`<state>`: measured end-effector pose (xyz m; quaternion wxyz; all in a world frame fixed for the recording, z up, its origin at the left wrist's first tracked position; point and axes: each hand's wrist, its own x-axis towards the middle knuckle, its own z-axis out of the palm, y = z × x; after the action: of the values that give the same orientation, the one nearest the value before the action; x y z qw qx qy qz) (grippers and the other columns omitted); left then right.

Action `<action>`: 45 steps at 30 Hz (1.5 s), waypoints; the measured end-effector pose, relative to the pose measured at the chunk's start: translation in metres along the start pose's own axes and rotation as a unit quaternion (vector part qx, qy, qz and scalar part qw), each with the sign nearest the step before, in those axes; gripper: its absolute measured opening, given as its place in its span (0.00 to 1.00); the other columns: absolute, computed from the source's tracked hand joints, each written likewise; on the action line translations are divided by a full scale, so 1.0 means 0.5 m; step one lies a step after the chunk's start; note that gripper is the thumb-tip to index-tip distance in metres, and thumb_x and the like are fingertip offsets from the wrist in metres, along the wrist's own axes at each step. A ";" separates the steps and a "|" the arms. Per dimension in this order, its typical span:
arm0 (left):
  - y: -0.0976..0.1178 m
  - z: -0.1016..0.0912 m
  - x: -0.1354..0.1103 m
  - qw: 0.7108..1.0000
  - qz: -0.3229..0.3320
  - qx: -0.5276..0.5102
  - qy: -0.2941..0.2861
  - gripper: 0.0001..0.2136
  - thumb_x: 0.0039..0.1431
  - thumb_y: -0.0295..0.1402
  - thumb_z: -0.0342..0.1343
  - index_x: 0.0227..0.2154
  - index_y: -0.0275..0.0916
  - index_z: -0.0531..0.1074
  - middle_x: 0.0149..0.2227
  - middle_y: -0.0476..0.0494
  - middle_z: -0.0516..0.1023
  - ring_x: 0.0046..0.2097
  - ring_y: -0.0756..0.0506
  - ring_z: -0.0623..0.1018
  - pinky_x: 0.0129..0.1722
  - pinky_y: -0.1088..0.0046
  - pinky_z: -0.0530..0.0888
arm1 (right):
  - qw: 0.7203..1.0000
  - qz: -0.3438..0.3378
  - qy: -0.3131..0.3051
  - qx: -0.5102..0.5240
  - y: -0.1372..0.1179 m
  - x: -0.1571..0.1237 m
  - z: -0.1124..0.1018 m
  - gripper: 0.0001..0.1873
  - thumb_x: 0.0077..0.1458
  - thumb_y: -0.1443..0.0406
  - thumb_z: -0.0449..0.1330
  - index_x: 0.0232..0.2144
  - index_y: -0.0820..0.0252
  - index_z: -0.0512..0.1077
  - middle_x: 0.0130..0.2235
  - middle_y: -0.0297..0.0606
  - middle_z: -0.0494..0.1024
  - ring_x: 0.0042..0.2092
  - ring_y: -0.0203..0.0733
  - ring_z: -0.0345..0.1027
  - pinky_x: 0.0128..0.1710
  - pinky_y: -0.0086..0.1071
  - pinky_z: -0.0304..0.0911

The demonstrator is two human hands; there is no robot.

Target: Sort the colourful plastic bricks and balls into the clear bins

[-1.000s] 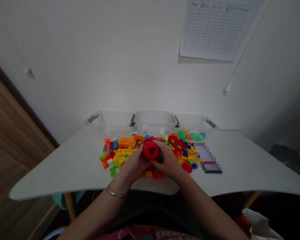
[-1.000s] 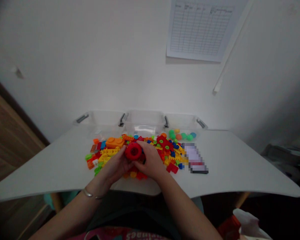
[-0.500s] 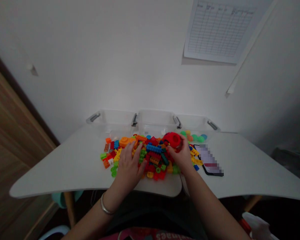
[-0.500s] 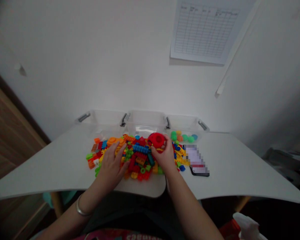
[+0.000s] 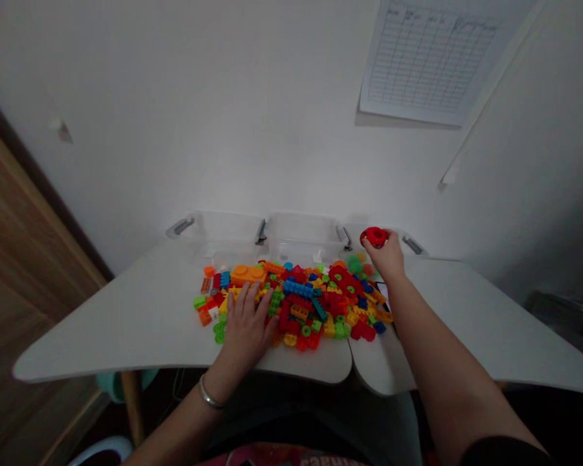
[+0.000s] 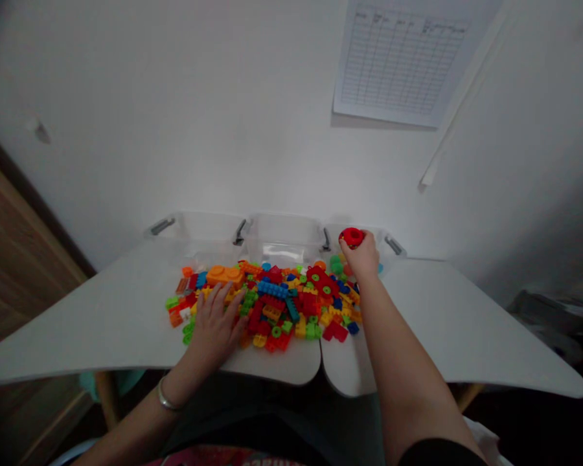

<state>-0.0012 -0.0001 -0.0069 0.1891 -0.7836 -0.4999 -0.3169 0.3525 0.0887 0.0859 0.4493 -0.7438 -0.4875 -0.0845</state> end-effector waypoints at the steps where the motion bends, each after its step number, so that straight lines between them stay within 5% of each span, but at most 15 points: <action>1: -0.001 0.001 -0.001 1.000 0.001 0.003 0.002 0.22 0.63 0.39 0.47 0.57 0.40 0.66 0.62 0.31 0.62 0.65 0.33 0.59 0.63 0.43 0.53 | 0.999 0.008 -0.029 -0.042 -0.001 0.002 0.001 0.35 0.49 0.49 0.59 0.55 0.61 0.62 0.50 0.49 0.74 0.48 0.51 0.70 0.48 0.40 0.62; 9: 0.002 -0.003 -0.001 1.000 0.001 0.008 -0.012 0.21 0.63 0.40 0.47 0.55 0.37 0.69 0.61 0.30 0.64 0.64 0.31 0.60 0.61 0.42 0.56 | 0.951 -0.005 -0.155 -0.266 -0.022 0.001 0.002 0.28 0.62 0.49 0.44 0.50 0.58 0.72 0.39 0.48 0.81 0.44 0.51 0.74 0.43 0.39 0.61; 23: 0.001 -0.009 0.000 1.000 -0.008 -0.004 -0.023 0.20 0.63 0.39 0.47 0.54 0.36 0.70 0.60 0.31 0.66 0.63 0.32 0.60 0.62 0.41 0.54 | 0.935 -0.119 -0.119 -0.312 0.005 -0.001 0.021 0.26 0.64 0.60 0.42 0.42 0.66 0.78 0.44 0.52 0.79 0.48 0.50 0.71 0.48 0.42 0.58; 31: 0.003 -0.012 0.003 0.999 -0.015 -0.007 -0.034 0.20 0.62 0.40 0.49 0.53 0.36 0.70 0.59 0.32 0.67 0.63 0.31 0.62 0.62 0.40 0.53 | 0.959 -0.134 -0.118 -0.218 0.029 0.004 0.013 0.23 0.62 0.59 0.45 0.45 0.61 0.77 0.46 0.49 0.79 0.49 0.50 0.70 0.50 0.41 0.58; 35: 0.003 -0.012 0.004 0.999 -0.025 -0.008 -0.042 0.20 0.61 0.39 0.49 0.53 0.37 0.71 0.59 0.33 0.68 0.63 0.31 0.62 0.62 0.40 0.51 | 0.978 -0.177 -0.064 -0.092 0.017 -0.013 0.004 0.22 0.57 0.60 0.50 0.48 0.65 0.73 0.48 0.49 0.77 0.50 0.52 0.68 0.54 0.43 0.58; 40: 0.005 -0.015 0.007 0.998 -0.027 -0.008 -0.057 0.21 0.62 0.40 0.48 0.54 0.36 0.70 0.59 0.34 0.69 0.63 0.31 0.62 0.62 0.39 0.51 | 0.971 -0.227 0.025 0.072 -0.028 -0.087 -0.030 0.22 0.56 0.58 0.51 0.48 0.63 0.71 0.48 0.47 0.76 0.50 0.50 0.67 0.54 0.45 0.59; 45: 0.006 -0.016 0.009 0.998 -0.029 -0.013 -0.062 0.21 0.62 0.40 0.48 0.54 0.37 0.69 0.59 0.35 0.69 0.62 0.32 0.62 0.62 0.39 0.51 | 0.970 -0.216 -0.002 0.110 -0.065 -0.192 -0.074 0.19 0.57 0.58 0.52 0.48 0.58 0.70 0.48 0.45 0.76 0.51 0.49 0.66 0.54 0.47 0.58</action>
<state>0.0003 -0.0034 0.0019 0.1381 -0.7892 -0.5290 -0.2796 0.2891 0.0024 0.0725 0.4990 -0.5670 -0.6436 -0.1239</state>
